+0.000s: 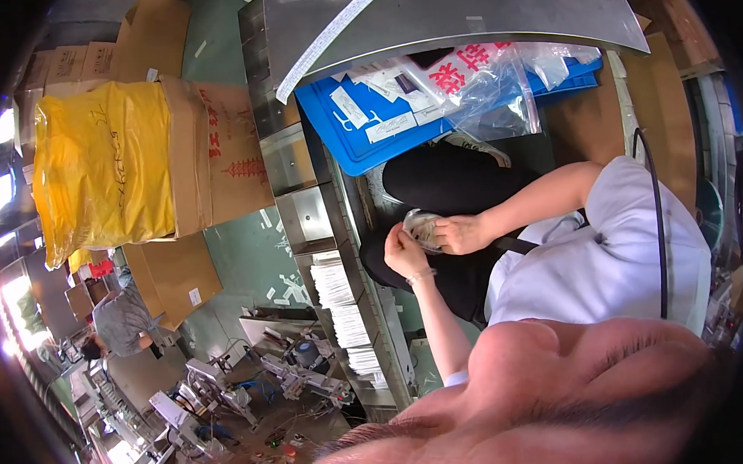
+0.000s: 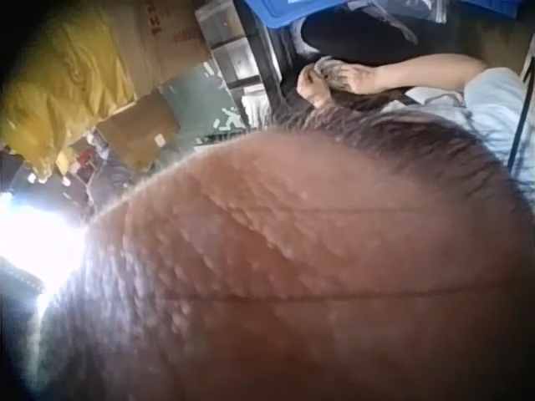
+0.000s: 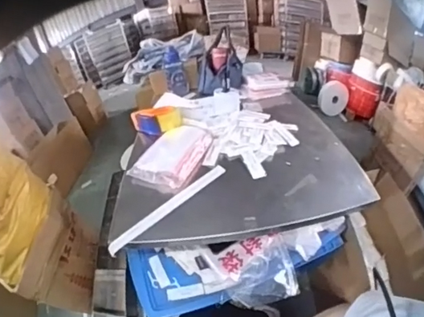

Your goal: Placing small white circular products into individual plastic bags and then into a larger cardboard box.

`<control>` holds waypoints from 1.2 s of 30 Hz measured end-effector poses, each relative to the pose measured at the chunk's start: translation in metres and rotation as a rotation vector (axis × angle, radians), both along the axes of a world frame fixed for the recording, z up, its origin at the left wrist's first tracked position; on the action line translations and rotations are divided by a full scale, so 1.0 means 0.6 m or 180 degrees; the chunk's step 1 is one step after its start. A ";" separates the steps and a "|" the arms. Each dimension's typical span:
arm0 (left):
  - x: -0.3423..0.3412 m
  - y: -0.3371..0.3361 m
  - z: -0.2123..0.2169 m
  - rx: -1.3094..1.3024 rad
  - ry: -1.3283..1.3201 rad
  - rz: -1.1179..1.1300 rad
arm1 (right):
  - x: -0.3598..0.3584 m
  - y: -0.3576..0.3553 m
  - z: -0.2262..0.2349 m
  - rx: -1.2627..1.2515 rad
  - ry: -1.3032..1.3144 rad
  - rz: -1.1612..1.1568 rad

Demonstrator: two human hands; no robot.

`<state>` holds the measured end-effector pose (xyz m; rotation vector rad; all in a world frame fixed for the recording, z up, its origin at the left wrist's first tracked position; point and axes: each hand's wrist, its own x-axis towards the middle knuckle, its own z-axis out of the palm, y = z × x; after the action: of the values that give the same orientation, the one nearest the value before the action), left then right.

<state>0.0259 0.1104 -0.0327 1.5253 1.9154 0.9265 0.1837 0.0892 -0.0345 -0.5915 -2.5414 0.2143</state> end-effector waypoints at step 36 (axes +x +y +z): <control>-0.015 0.052 -0.001 -0.1072 -0.1909 0.0659 | 0.020 -0.043 0.010 -0.1376 0.0050 -0.1319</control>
<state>0.0171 0.1417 -0.0333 0.7526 1.6848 0.9520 0.1958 0.0634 -0.0284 -1.2539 -2.2974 0.6183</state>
